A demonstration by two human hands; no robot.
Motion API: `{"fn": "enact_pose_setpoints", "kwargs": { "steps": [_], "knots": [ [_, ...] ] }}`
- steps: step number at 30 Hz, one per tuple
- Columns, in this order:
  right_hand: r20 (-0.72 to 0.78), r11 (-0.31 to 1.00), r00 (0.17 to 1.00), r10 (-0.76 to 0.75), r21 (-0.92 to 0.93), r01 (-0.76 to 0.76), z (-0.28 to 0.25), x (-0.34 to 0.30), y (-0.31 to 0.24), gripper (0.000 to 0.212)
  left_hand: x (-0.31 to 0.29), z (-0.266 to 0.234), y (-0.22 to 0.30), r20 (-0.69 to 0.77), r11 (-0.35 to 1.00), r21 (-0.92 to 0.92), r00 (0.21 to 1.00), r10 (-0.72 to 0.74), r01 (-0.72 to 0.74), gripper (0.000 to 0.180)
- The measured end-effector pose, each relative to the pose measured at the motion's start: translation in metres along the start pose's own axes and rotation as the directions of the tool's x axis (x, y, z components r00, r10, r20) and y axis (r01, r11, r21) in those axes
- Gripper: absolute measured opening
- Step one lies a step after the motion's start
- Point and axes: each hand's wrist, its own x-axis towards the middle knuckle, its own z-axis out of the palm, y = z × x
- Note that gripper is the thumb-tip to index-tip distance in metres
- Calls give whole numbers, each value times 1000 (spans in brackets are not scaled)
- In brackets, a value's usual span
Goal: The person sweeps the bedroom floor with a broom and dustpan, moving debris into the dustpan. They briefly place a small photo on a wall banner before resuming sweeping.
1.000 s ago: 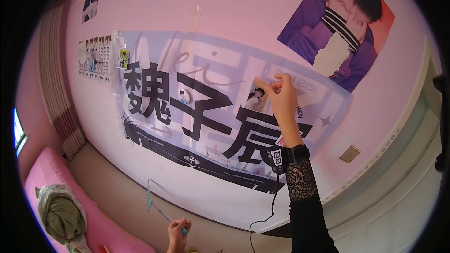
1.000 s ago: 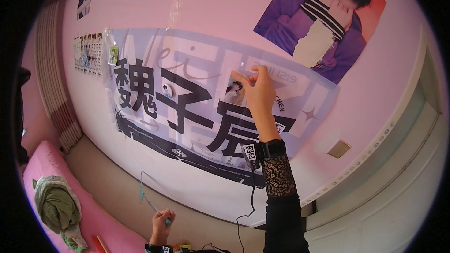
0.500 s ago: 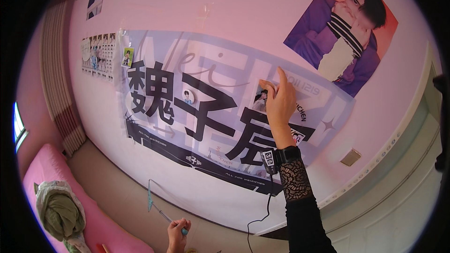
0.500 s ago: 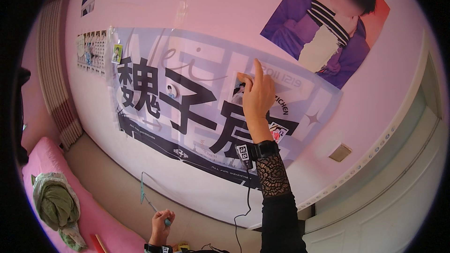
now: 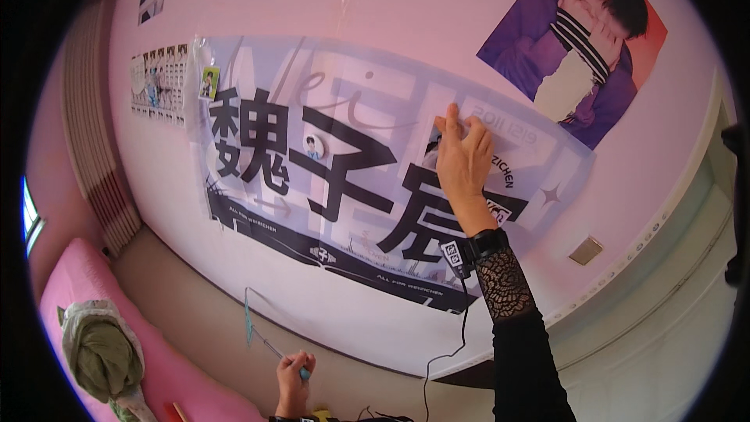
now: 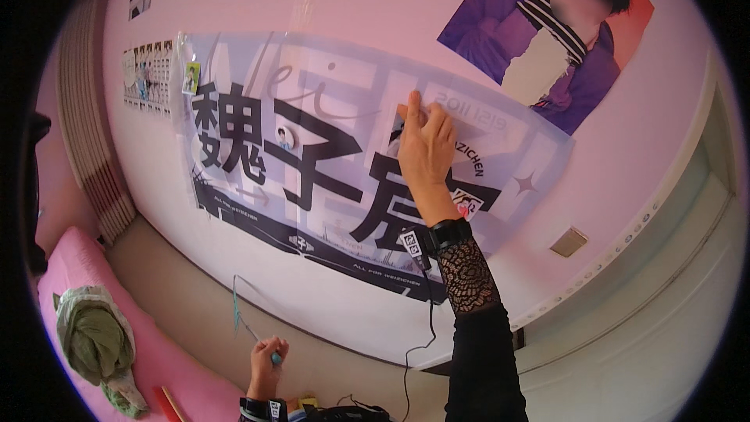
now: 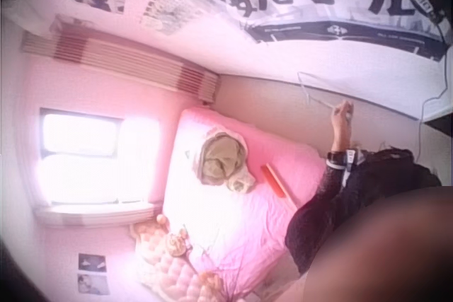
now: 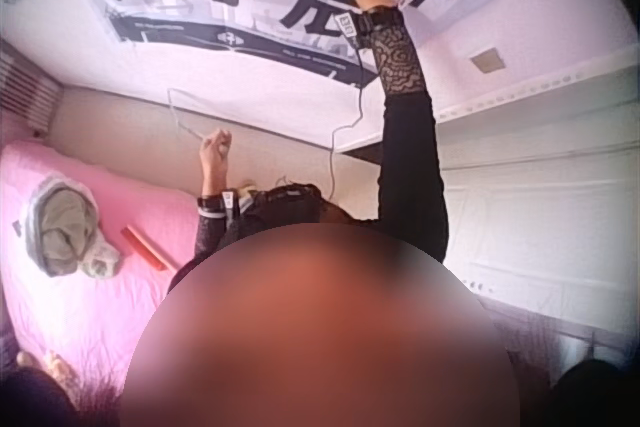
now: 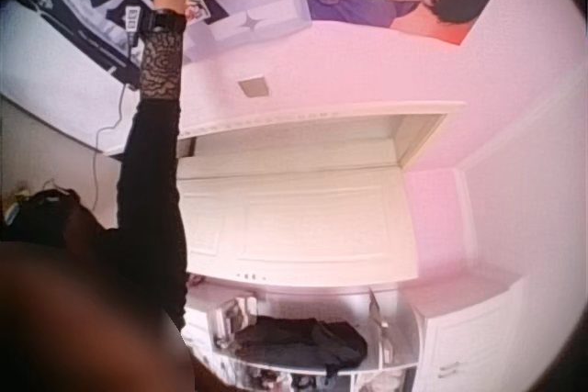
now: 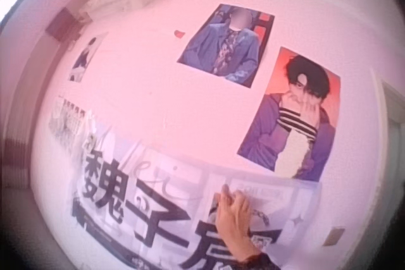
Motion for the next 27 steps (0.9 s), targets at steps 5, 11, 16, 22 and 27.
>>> {"fn": "enact_pose_setpoints", "kwargs": {
  "steps": [5,11,16,22,27],
  "knots": [
    [9,934,997,76,349,-74,-23,12,22,55,-10,-7,0,-27,1000,-17,1000,14,-14,14],
    [104,994,994,-40,103,29,-47,11,20,61,-10,-14,-2,-27,999,-39,1000,4,-5,15],
    [201,991,971,-129,41,124,-34,14,11,69,-9,-14,1,-55,1000,-7,998,-16,16,15],
    [158,983,979,-128,151,105,-34,21,18,62,-16,-12,5,-23,1000,11,1000,-9,9,15],
    [136,924,978,-156,371,96,-52,15,27,53,-21,-19,6,-12,999,-36,1000,-1,1,15]
  ]
}}
